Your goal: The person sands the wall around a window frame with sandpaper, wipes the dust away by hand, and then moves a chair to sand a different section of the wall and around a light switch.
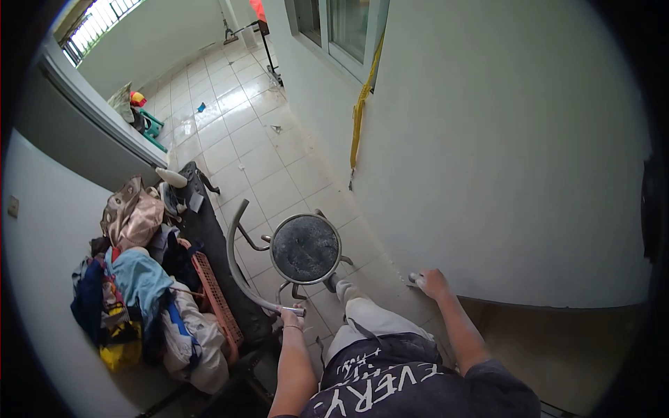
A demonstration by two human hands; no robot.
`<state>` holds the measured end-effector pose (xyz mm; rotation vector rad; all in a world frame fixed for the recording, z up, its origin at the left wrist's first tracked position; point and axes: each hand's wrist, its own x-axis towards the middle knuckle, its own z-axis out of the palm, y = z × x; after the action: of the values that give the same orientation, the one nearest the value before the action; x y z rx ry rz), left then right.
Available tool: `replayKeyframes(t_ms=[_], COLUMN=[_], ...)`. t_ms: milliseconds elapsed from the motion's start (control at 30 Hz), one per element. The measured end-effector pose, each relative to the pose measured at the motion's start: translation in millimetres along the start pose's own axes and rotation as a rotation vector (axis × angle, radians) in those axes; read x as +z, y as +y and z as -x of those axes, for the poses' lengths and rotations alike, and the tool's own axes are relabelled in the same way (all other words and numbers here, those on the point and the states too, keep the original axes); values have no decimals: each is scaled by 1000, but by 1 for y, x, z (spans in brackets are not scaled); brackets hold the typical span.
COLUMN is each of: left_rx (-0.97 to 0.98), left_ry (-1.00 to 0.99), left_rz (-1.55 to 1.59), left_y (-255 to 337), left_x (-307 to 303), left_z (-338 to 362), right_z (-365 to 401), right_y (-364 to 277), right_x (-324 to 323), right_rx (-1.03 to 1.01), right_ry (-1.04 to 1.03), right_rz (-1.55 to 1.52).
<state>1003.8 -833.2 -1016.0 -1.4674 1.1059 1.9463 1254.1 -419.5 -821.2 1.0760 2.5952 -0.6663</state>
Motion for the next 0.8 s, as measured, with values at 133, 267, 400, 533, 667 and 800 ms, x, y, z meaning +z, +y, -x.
replayKeyframes(t_ms=[133,267,400,533,667,800], left_rx=[45,36,36,51,83,666], left_ry=[70,143,146,221,89,197], left_rz=[-17,-81,-75,-54,-160,-824], left_y=[-44,-75,-101,-111,-110,-97], left_x=[-70,-138,-167,-174,-179,-201], left_z=[26,37,54,48,58,66], right_z=[41,90,94,89,87,88], right_y=[-53,-55,-52,-46,-44,-42], right_x=[-149,-300,-309,-298,-297,-297], right_rx=[-418,-627,-771,-816,-829,-811], right_ry=[439,1049,890,885,869,886], right_rz=[43,205,228,274,339,395])
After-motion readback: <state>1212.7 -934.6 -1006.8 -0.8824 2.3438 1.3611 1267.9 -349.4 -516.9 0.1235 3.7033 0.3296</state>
